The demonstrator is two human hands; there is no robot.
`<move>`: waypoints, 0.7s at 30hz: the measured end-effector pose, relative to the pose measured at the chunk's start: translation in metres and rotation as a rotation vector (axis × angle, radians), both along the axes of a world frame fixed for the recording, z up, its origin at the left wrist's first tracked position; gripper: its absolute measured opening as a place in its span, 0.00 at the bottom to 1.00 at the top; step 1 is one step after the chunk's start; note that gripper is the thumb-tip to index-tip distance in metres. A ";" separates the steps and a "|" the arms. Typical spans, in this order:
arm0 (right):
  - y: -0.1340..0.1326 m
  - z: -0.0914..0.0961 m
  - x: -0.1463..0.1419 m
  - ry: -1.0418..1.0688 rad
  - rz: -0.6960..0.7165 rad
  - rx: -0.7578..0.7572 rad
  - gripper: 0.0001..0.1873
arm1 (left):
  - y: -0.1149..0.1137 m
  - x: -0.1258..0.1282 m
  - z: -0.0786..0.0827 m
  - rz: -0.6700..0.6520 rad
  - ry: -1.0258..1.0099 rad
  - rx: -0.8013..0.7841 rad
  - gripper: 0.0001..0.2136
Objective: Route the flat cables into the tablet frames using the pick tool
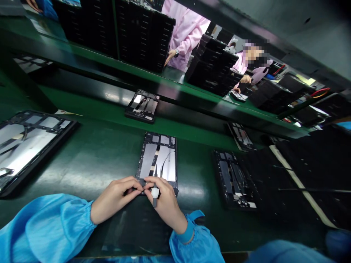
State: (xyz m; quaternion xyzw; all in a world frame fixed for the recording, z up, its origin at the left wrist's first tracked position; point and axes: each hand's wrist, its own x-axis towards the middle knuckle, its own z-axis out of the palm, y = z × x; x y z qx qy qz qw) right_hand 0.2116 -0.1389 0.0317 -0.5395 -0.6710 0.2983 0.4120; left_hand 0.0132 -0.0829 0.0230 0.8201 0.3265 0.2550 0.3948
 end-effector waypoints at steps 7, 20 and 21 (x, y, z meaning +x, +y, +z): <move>0.000 0.003 0.001 -0.010 0.031 -0.019 0.19 | 0.001 -0.006 0.002 -0.043 0.086 0.093 0.11; -0.004 -0.007 -0.003 -0.073 0.016 0.073 0.23 | -0.009 -0.015 -0.005 -0.072 0.267 0.658 0.14; -0.004 -0.007 -0.002 -0.081 0.021 0.078 0.23 | -0.011 -0.019 -0.006 -0.080 0.283 0.733 0.15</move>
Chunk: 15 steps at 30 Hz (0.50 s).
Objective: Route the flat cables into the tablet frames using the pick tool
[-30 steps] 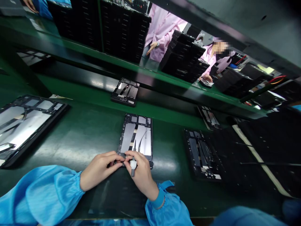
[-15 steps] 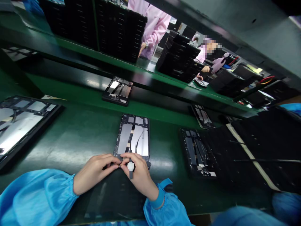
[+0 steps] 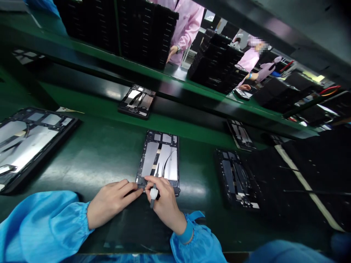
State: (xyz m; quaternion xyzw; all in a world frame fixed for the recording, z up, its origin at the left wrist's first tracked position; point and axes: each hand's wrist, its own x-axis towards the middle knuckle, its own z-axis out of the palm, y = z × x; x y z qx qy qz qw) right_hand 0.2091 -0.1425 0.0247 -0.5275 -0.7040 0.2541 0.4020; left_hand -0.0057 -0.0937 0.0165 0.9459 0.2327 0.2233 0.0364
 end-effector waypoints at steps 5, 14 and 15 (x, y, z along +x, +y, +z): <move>0.000 0.000 0.001 0.004 0.014 -0.009 0.24 | -0.004 -0.014 -0.004 -0.013 0.130 0.078 0.22; -0.001 -0.001 0.003 0.012 0.026 -0.020 0.24 | 0.000 -0.019 0.001 -0.032 0.141 0.026 0.22; -0.001 -0.002 0.003 0.015 0.025 -0.022 0.24 | 0.000 -0.019 0.001 -0.039 0.147 0.029 0.21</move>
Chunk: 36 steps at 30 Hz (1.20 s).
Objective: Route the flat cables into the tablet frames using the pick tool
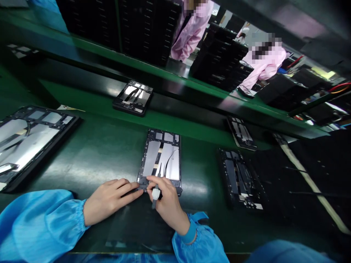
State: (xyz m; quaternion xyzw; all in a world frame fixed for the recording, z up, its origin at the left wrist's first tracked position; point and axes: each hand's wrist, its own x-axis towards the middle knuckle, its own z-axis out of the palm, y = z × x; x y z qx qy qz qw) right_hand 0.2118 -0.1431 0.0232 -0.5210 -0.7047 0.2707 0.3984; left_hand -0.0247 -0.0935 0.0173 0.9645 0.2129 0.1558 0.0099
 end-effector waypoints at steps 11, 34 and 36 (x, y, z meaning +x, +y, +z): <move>-0.015 0.018 0.015 0.202 -0.004 -0.107 0.14 | -0.002 0.012 -0.007 0.012 -0.037 0.078 0.20; -0.032 -0.001 0.013 0.428 -0.174 -0.287 0.14 | -0.003 0.010 -0.009 0.025 -0.022 -0.008 0.23; -0.033 -0.003 0.017 0.428 -0.204 -0.286 0.15 | -0.003 0.010 -0.008 0.022 -0.024 -0.004 0.22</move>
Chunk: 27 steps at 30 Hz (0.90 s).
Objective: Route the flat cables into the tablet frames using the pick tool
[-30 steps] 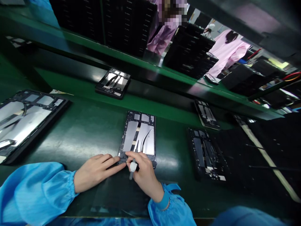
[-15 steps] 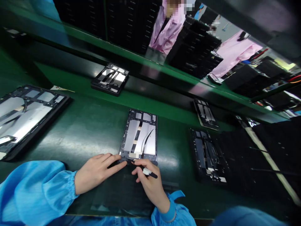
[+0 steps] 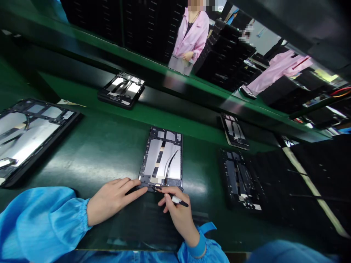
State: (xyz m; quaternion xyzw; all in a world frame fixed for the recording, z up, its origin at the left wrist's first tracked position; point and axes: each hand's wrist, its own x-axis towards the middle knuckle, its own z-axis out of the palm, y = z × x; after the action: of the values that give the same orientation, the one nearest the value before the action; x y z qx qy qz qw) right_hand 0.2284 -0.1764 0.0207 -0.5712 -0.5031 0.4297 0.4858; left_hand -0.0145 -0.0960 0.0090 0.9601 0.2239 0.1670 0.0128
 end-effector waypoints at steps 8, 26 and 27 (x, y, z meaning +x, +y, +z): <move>-0.006 -0.005 0.006 0.024 -0.009 0.005 0.13 | 0.004 -0.007 -0.001 -0.053 -0.064 0.019 0.21; -0.006 0.007 -0.004 0.084 0.142 -0.153 0.09 | -0.012 -0.021 0.017 -0.125 -0.223 -0.087 0.12; -0.009 0.005 -0.006 0.105 0.151 -0.190 0.10 | -0.019 -0.024 0.018 -0.162 -0.224 -0.128 0.12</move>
State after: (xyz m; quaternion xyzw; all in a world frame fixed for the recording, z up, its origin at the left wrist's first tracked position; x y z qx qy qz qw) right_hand 0.2229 -0.1853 0.0261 -0.5519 -0.4755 0.5401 0.4214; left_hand -0.0387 -0.1146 0.0269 0.9476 0.1528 0.2570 0.1125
